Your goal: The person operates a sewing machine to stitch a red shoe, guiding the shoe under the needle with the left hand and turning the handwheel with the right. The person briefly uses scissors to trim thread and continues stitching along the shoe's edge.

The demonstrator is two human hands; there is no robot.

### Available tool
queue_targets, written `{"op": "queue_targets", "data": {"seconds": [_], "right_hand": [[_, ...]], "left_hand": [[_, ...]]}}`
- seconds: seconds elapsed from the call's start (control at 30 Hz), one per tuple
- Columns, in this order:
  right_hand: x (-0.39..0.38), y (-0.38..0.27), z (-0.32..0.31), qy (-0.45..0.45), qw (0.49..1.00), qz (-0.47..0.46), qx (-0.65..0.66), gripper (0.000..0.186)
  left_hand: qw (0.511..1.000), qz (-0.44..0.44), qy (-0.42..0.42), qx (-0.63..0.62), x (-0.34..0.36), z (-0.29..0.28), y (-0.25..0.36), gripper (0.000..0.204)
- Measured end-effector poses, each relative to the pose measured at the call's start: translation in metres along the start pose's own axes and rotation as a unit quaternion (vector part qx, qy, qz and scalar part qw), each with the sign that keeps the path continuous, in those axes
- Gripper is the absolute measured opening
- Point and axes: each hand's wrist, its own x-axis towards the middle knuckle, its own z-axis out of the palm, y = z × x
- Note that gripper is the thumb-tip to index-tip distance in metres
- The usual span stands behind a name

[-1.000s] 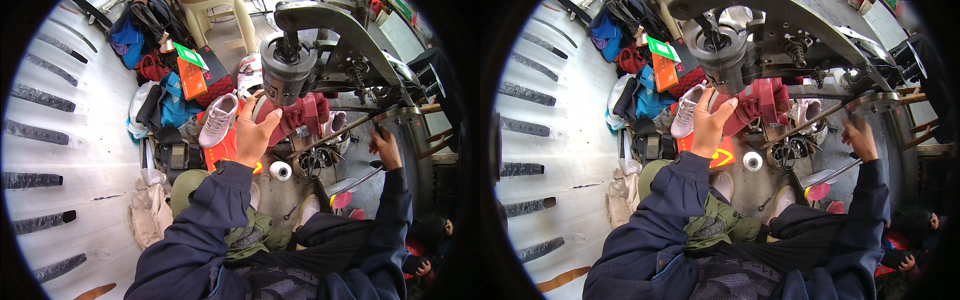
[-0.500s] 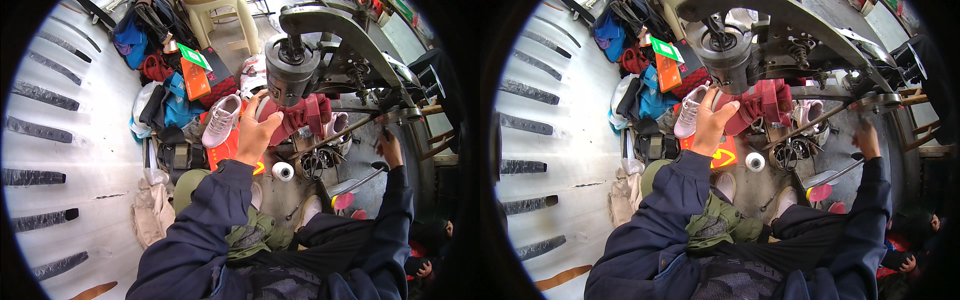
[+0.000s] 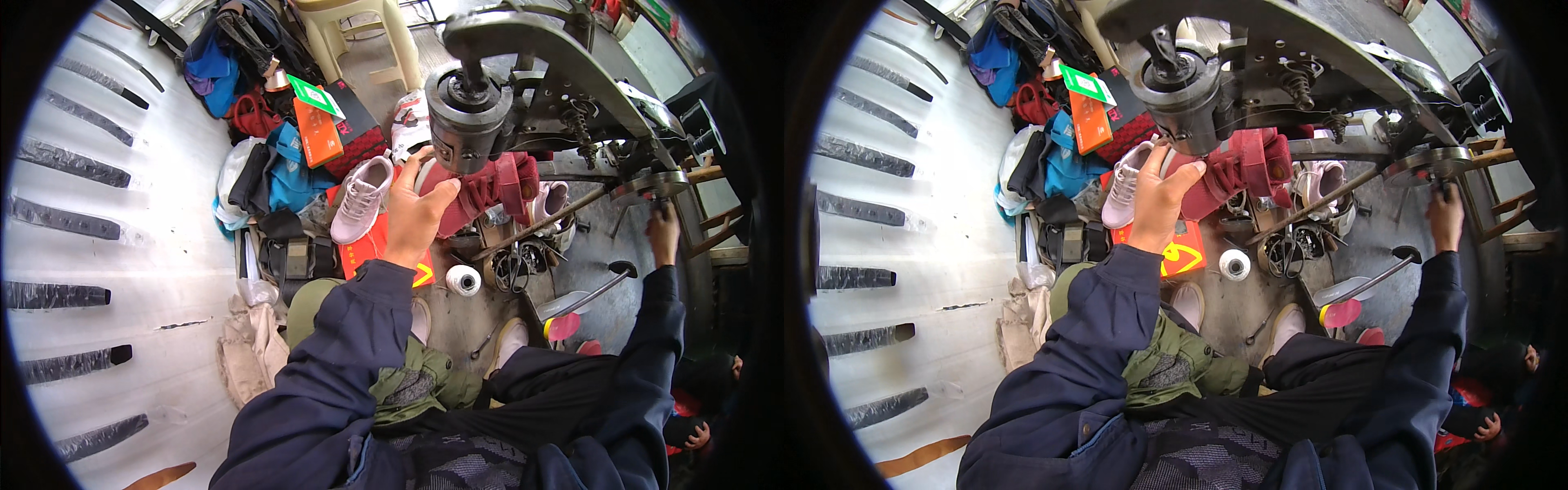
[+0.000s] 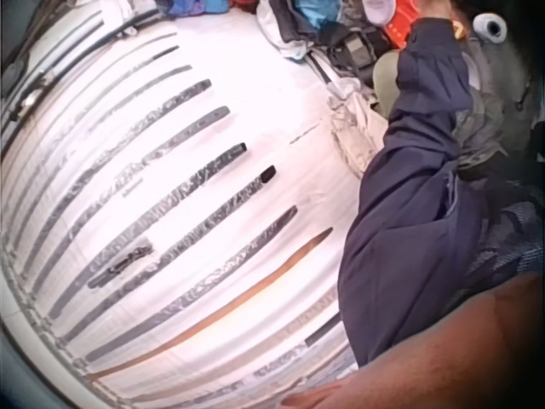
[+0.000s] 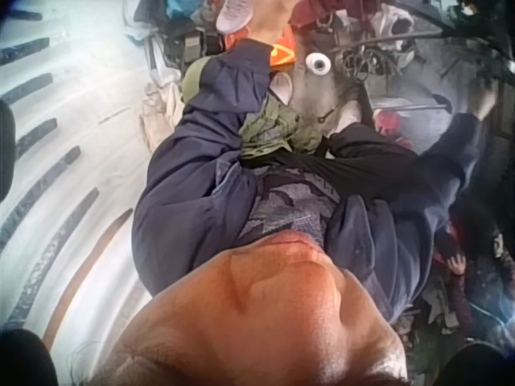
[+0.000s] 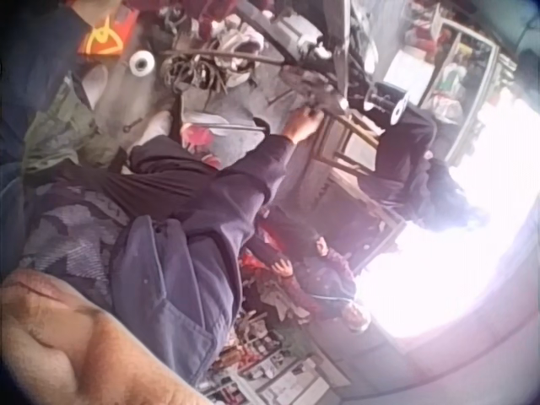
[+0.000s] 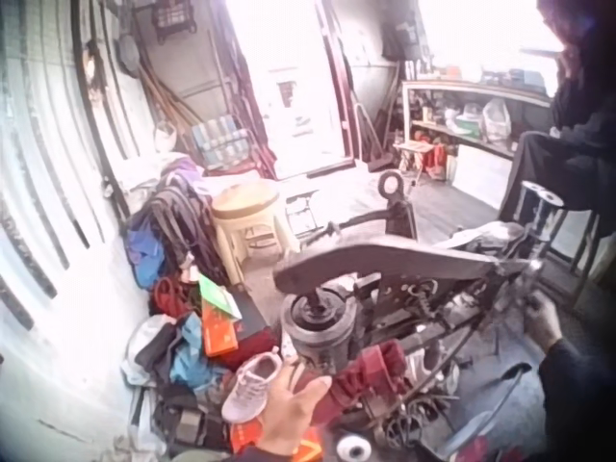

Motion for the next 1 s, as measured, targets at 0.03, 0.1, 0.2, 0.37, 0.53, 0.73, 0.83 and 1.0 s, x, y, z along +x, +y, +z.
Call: {"op": "queue_targets", "data": {"seconds": [0.03,0.1,0.2,0.37,0.53,0.73,0.83,1.0], "right_hand": [[-0.014,0.0,0.016,-0.069,0.997,0.009,0.031,0.019],[-0.044,-0.024,0.039,-0.184,0.981,0.055,0.025,0.021],[-0.071,-0.08,0.037,-0.226,0.974,0.005,0.032,0.025],[-0.04,-0.106,-0.027,0.0,0.991,-0.128,-0.03,0.029],[0.015,-0.024,-0.034,0.161,0.949,-0.193,-0.188,0.024],[-0.013,0.019,0.021,-0.068,0.995,-0.017,-0.069,0.026],[-0.047,-0.006,0.055,-0.163,0.986,-0.016,-0.035,0.035],[-0.066,-0.034,0.06,-0.15,0.987,0.008,-0.061,0.034]], "left_hand": [[1.0,0.009,0.003,0.008,0.001,0.0,0.0,0.054],[1.0,0.015,0.005,0.011,0.001,0.0,-0.001,0.053],[1.0,0.011,0.0,0.006,0.002,-0.001,-0.004,0.052],[1.0,-0.015,0.0,0.014,0.003,-0.003,-0.005,0.052],[1.0,-0.022,-0.015,-0.012,0.005,-0.004,-0.002,0.053],[0.999,-0.016,-0.021,-0.02,0.003,-0.003,0.002,0.053],[1.0,-0.015,-0.019,-0.008,0.002,-0.004,0.004,0.054],[0.999,0.032,-0.029,0.032,-0.001,-0.006,0.007,0.052]]}}
